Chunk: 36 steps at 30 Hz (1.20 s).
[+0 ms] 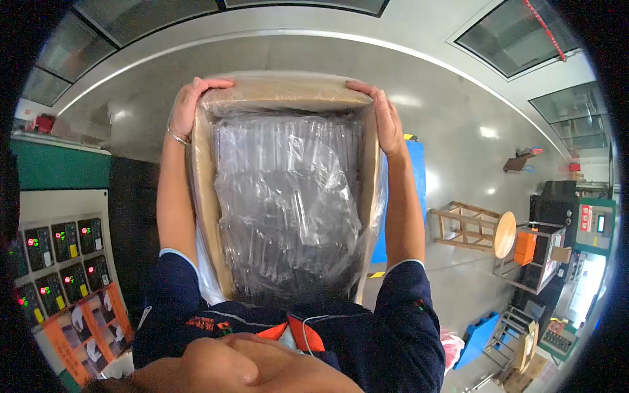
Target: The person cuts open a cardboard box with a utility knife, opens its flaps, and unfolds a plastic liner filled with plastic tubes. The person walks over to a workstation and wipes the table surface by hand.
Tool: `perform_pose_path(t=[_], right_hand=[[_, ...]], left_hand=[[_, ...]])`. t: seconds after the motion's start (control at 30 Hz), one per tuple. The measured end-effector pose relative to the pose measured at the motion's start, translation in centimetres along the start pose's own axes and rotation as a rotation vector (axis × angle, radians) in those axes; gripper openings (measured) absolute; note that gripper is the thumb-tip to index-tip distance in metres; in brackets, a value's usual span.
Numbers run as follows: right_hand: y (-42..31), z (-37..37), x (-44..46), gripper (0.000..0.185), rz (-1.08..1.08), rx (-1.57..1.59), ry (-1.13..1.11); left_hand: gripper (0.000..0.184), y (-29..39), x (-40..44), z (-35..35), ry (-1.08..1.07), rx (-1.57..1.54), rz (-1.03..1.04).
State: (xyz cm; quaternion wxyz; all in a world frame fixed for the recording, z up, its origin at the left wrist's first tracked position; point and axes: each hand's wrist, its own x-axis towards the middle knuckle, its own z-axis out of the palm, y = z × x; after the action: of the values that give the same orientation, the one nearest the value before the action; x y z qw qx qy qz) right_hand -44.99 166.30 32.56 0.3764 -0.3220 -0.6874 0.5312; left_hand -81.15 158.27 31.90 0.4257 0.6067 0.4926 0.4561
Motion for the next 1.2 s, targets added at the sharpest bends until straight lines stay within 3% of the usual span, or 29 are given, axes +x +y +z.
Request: perform_pose_path(t=[0.1, 0.2, 0.3, 0.37, 0.47, 0.63, 0.73, 0.87, 0.97, 1.0, 1.1, 1.13, 1.2], right_hand=[[2.2, 0.8, 0.5, 0.071, 0.169, 0.450, -0.016], [2.2, 1.4, 0.6, 0.077, 0.215, 0.519, 0.038], [1.9, 1.4, -0.1, 0.068, 0.202, 0.535, 0.071], [2.1, 1.0, -1.3, 0.061, 0.183, 0.536, 0.089], [2.0, 1.1, -6.0, 0.057, 0.176, 0.485, 0.153], [4.2, 2.4, -11.1, 0.051, 0.152, 0.220, 0.355], [5.6, 2.9, -12.4, 0.047, 0.126, 0.098, 0.441], [7.0, 2.6, -15.3, 0.035, 0.014, 0.175, 0.387], [7.1, 1.7, -17.9, 0.024, -0.212, -0.181, 0.343], [6.7, 2.0, -18.6, 0.024, -0.201, -0.173, 0.403], [3.7, 1.0, -20.6, 0.029, -0.253, -0.517, 0.232], [3.9, 0.7, -21.1, 0.029, -0.272, -0.477, 0.206], [3.2, -0.3, -22.1, 0.031, -0.287, -0.516, 0.053]], left_hand=[[0.056, -3.4, 0.1, 2.3, 0.147, -0.536, -0.077], [0.055, -5.1, -0.4, 2.4, 0.077, -0.768, -0.103], [0.060, -6.3, -2.4, 3.7, 0.312, -0.708, -0.117], [0.061, -10.1, -4.4, 3.4, 0.383, -0.589, -0.122], [0.063, -10.0, -6.9, 4.3, 0.429, -0.404, -0.104], [0.062, -9.7, -13.8, 7.2, 0.582, -0.465, -0.369], [0.054, -6.7, -17.0, 9.6, 0.682, -0.356, -0.216], [0.032, -8.8, -24.4, 10.8, 0.683, -0.043, -0.089], [0.031, -6.6, -28.5, 12.0, 0.576, 0.235, -0.249], [0.029, -6.7, -29.7, 12.6, 0.593, 0.175, -0.226], [0.028, -4.2, -32.6, 14.0, 0.511, 0.266, -0.458], [0.027, -4.5, -33.6, 14.4, 0.522, 0.148, -0.449], [0.027, -3.7, -34.8, 14.9, 0.469, 0.255, -0.522]])
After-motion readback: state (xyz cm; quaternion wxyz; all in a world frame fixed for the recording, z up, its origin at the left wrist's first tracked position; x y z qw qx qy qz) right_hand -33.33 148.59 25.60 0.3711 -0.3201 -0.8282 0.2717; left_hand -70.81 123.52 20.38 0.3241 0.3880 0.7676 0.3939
